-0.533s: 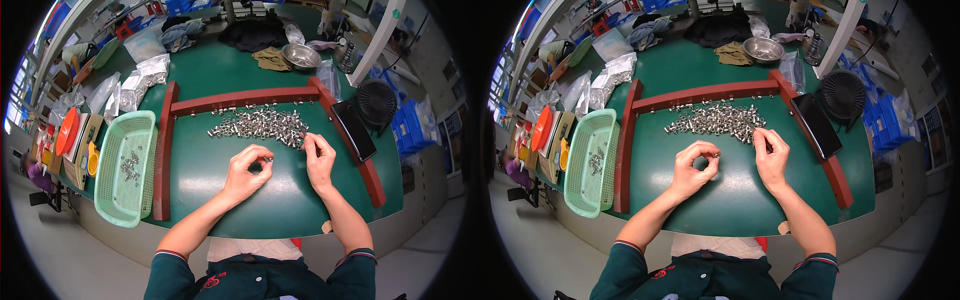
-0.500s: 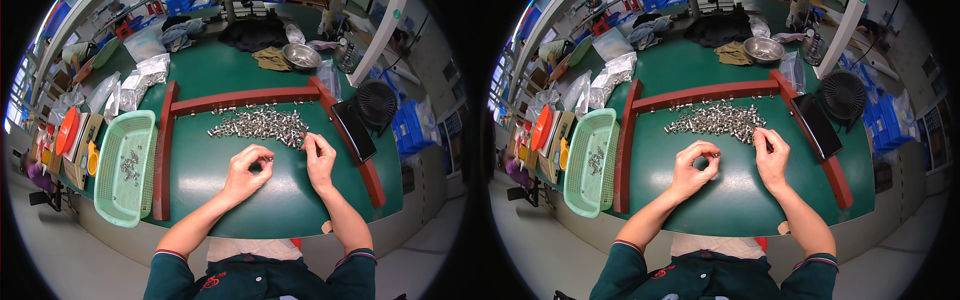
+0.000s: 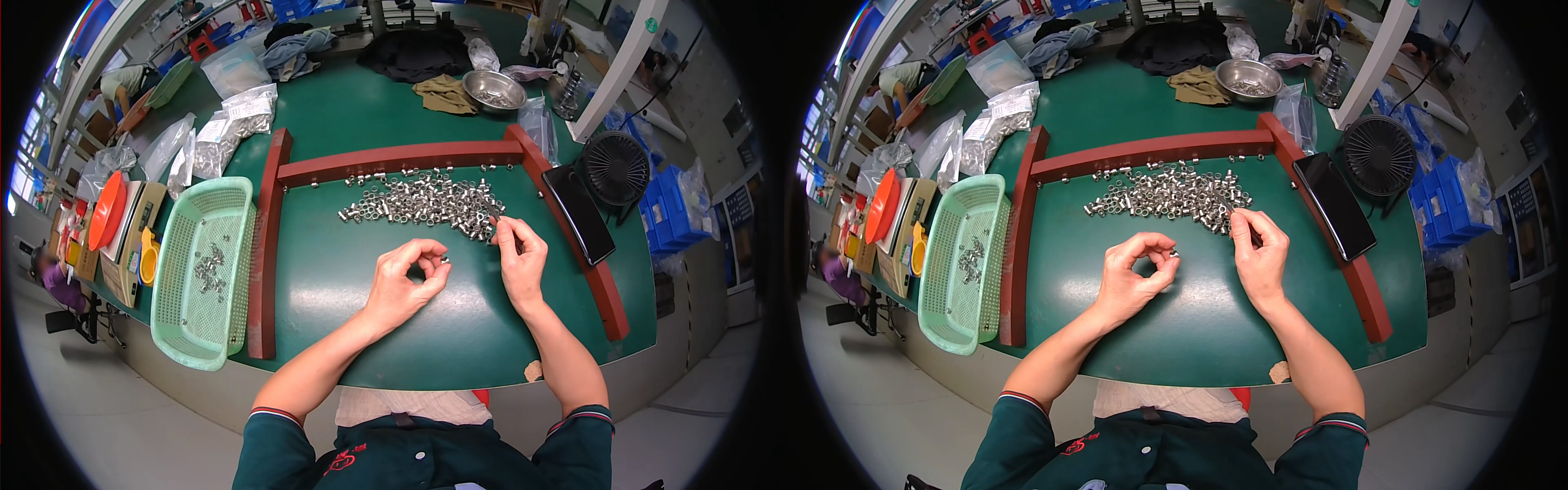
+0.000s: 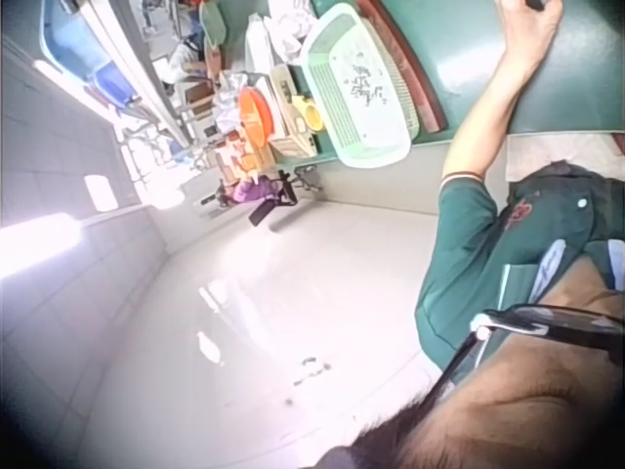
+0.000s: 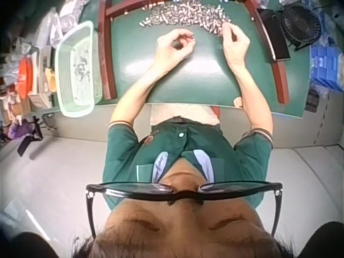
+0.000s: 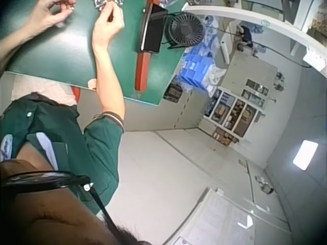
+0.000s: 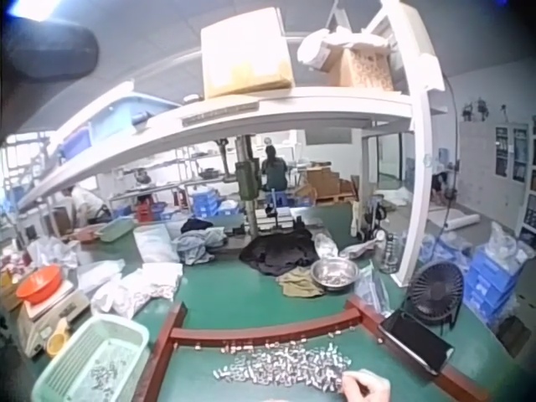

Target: The person cleans small metal components using a thin metal pick at a workbench.

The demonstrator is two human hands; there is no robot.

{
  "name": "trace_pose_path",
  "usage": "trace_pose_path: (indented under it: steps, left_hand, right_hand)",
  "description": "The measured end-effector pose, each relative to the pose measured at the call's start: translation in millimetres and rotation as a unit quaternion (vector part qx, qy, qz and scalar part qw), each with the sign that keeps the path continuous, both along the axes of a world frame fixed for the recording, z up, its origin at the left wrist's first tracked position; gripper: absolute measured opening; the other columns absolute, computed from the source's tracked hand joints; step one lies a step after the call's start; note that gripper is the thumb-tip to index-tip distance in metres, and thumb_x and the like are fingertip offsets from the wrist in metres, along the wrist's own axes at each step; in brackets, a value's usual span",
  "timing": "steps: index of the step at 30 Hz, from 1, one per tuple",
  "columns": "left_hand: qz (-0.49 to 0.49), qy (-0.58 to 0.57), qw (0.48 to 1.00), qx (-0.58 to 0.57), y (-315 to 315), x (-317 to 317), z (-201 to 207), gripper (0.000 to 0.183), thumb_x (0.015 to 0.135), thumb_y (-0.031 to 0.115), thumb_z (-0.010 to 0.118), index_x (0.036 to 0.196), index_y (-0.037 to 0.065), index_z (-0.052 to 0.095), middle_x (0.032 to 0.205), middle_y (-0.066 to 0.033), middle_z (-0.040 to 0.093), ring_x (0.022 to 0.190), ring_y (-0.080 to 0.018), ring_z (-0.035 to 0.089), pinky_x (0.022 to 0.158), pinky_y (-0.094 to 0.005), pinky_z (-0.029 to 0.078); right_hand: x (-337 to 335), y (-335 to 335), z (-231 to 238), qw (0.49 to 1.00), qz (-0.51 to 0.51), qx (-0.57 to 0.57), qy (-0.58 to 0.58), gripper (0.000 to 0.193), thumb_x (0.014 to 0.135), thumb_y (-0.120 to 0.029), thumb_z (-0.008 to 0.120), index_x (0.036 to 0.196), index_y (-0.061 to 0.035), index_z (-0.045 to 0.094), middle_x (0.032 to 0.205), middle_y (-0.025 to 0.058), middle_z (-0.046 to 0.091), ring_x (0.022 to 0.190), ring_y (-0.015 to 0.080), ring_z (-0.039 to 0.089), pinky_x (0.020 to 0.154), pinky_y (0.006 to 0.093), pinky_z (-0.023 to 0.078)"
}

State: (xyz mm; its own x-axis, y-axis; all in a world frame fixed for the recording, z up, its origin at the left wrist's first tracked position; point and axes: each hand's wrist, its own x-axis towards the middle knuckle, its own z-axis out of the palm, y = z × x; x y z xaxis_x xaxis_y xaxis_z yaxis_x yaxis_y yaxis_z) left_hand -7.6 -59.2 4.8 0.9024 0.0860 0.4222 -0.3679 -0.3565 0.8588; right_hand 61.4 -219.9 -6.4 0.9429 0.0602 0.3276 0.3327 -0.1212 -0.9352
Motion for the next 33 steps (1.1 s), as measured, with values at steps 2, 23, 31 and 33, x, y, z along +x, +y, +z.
trace_pose_path:
  steps: [2,23,31,33]
  left_hand:
    - [0.002,0.006,1.000,-0.009,0,-1,1,0.021,0.068,-0.001,0.064,0.088,-0.002,0.056,0.068,-0.0053,0.057,0.055,-0.0087,0.054,0.056,-0.0220,0.045]
    - [-0.015,0.151,0.967,-0.204,9,3,-1,0.016,0.072,0.001,0.062,0.087,-0.002,0.057,0.069,0.0004,0.056,0.064,-0.0030,0.051,0.063,-0.0175,0.042]
    - [-0.041,0.237,0.915,-0.324,11,4,4,0.017,0.076,0.003,0.063,0.091,0.000,0.058,0.073,0.0013,0.056,0.065,-0.0023,0.051,0.056,-0.0160,0.039]
    - [-0.033,0.240,0.921,-0.306,12,5,4,0.018,0.076,0.004,0.064,0.092,-0.001,0.057,0.075,-0.0013,0.058,0.067,-0.0046,0.054,0.057,-0.0161,0.041]
  right_hand:
    - [0,0,0,1.000,0.004,0.002,0.002,0.014,0.083,-0.010,0.056,0.084,0.0034,0.061,0.064,-0.0003,0.051,0.054,0.0031,0.042,0.046,0.0184,0.032]
    - [-5,-17,44,0.918,0.009,-0.267,-0.294,0.009,0.065,-0.005,0.066,0.072,-0.0020,0.061,0.061,0.0062,0.055,0.053,0.0206,0.052,0.048,0.0301,0.040]
    - [-12,-17,47,0.880,0.049,-0.363,-0.300,0.012,0.065,-0.012,0.067,0.074,-0.0048,0.062,0.059,0.0024,0.051,0.054,0.0174,0.050,0.048,0.0290,0.037]
    - [-13,-17,47,0.879,0.049,-0.368,-0.299,0.012,0.065,-0.012,0.067,0.074,-0.0050,0.063,0.059,0.0022,0.051,0.054,0.0172,0.050,0.048,0.0289,0.037]
